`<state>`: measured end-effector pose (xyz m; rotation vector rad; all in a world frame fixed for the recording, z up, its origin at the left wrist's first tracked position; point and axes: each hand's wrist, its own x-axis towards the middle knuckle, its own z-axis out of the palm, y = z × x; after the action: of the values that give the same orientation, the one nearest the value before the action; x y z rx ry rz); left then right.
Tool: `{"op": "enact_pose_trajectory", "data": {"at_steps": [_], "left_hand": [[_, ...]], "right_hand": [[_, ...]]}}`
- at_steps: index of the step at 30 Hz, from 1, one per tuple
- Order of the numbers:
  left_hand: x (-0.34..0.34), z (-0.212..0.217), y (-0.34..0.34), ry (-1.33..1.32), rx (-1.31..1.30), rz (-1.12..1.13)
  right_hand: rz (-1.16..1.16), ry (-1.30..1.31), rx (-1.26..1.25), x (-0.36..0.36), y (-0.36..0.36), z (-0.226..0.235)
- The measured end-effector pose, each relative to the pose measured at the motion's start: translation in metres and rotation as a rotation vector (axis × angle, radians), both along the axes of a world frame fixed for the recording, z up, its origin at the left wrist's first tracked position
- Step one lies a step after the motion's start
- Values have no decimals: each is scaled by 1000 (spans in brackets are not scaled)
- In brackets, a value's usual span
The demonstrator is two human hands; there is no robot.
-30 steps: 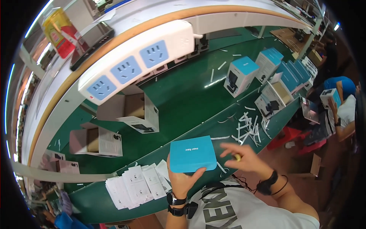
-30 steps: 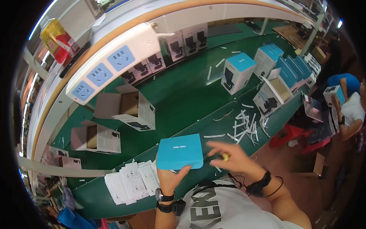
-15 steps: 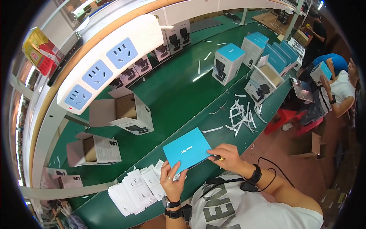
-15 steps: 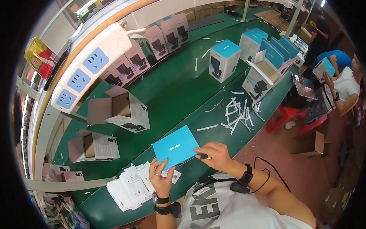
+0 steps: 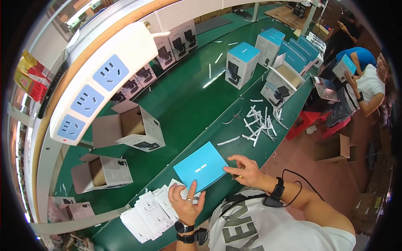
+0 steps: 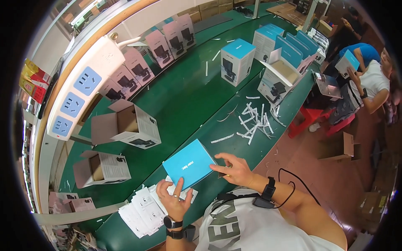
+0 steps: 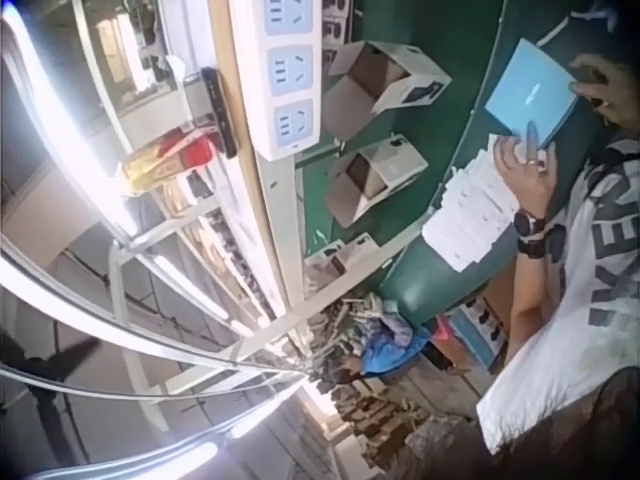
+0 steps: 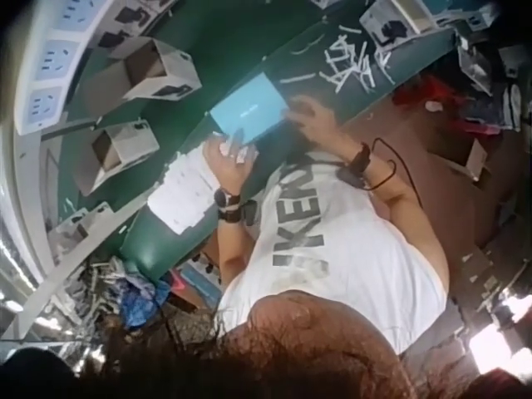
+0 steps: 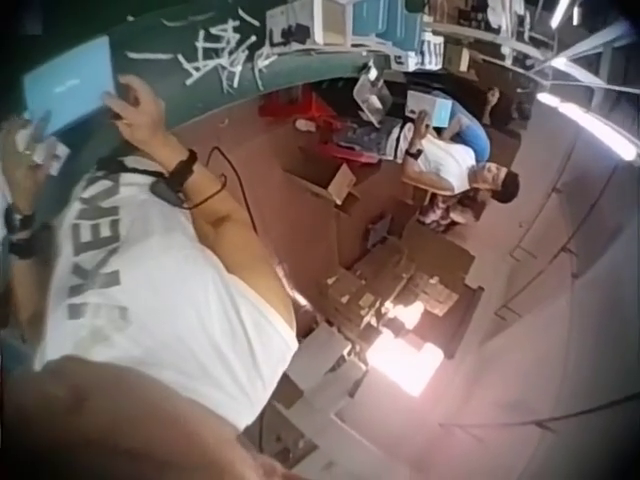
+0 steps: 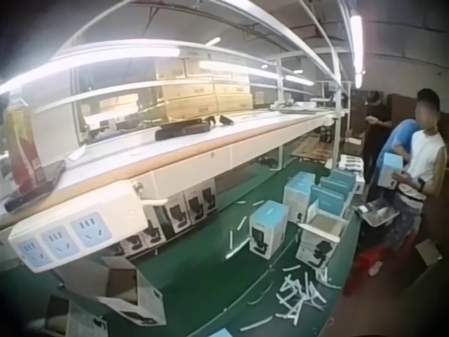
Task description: Packaging electronic components into small cardboard boxes on an assembly line.
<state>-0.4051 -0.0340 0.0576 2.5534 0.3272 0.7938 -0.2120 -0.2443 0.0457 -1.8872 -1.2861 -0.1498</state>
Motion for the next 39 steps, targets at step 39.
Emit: {"op": "enact_pose_trajectory", "data": {"at_steps": [39], "left_hand": [[195,10,116,80,73,91]], "right_hand": [[-354,893,106,31,32,-57]]}}
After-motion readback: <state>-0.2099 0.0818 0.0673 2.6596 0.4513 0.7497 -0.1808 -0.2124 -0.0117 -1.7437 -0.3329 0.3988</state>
